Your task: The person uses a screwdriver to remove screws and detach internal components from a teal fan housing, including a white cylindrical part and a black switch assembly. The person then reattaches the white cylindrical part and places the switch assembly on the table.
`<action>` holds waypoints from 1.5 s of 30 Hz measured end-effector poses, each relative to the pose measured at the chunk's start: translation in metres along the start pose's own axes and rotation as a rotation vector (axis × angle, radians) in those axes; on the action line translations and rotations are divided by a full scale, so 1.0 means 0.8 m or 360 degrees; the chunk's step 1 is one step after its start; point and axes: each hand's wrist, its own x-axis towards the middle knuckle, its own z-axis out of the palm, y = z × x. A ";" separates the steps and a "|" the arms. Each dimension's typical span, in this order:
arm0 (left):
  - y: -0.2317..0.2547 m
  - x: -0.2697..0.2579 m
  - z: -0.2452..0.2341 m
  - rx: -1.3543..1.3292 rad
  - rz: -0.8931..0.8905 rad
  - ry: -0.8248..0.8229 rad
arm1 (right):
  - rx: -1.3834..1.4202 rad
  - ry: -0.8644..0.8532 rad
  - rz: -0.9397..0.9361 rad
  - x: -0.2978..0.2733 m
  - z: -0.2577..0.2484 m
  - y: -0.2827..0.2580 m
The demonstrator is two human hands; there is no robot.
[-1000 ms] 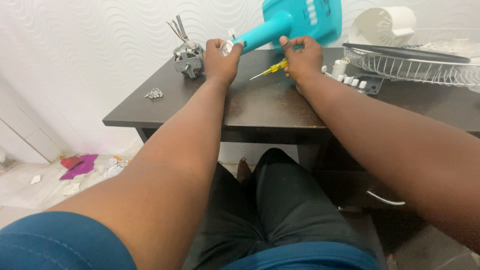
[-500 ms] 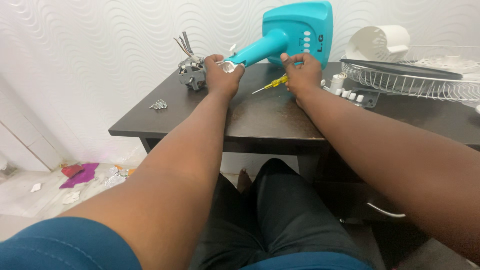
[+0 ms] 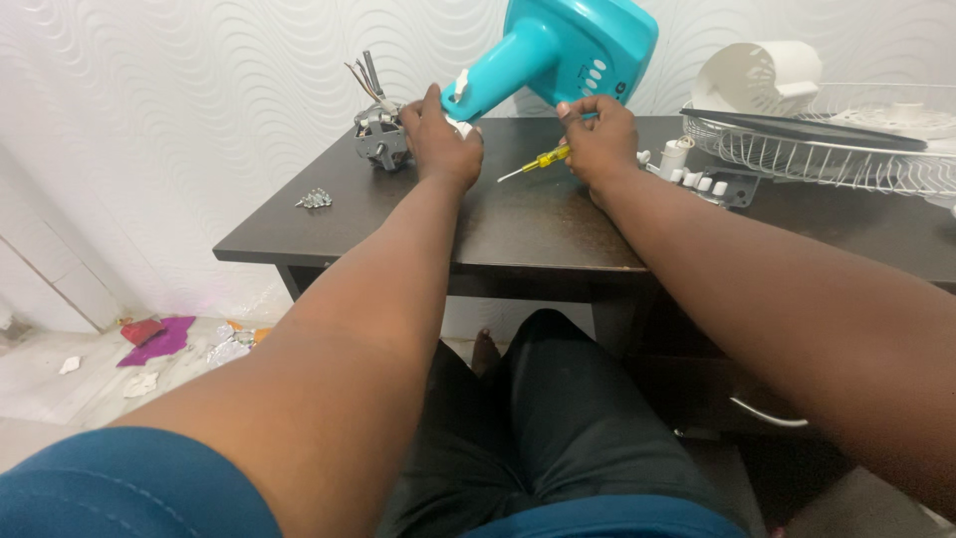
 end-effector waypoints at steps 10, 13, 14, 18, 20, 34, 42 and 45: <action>0.041 -0.026 -0.036 -0.0063 -0.0116 -0.0002 | -0.0099 -0.0197 -0.0130 0.003 0.003 0.004; 0.039 -0.031 -0.040 -0.0075 -0.0041 0.0072 | -0.0146 -0.0320 -0.0109 -0.003 0.003 -0.005; 0.038 -0.031 -0.043 -0.0078 0.0008 0.0102 | -0.0171 -0.0349 -0.0110 -0.004 0.002 -0.007; 0.040 -0.033 -0.041 -0.0076 0.0011 -0.0089 | -0.0073 -0.0424 -0.0149 -0.005 0.004 -0.009; 0.038 -0.034 -0.038 -0.0080 0.0032 -0.0112 | -0.0146 -0.0412 -0.0134 -0.005 0.002 -0.008; -0.020 -0.006 0.013 0.0065 0.0128 -0.0176 | -0.0576 -0.0379 -0.0451 -0.017 0.006 -0.016; -0.014 -0.008 0.002 -0.0092 0.0162 -0.0168 | -0.0616 -0.0512 -0.0572 -0.011 0.007 -0.006; -0.009 -0.010 -0.010 -0.0220 0.0068 -0.0198 | -0.0640 -0.0557 -0.0470 -0.013 0.008 -0.008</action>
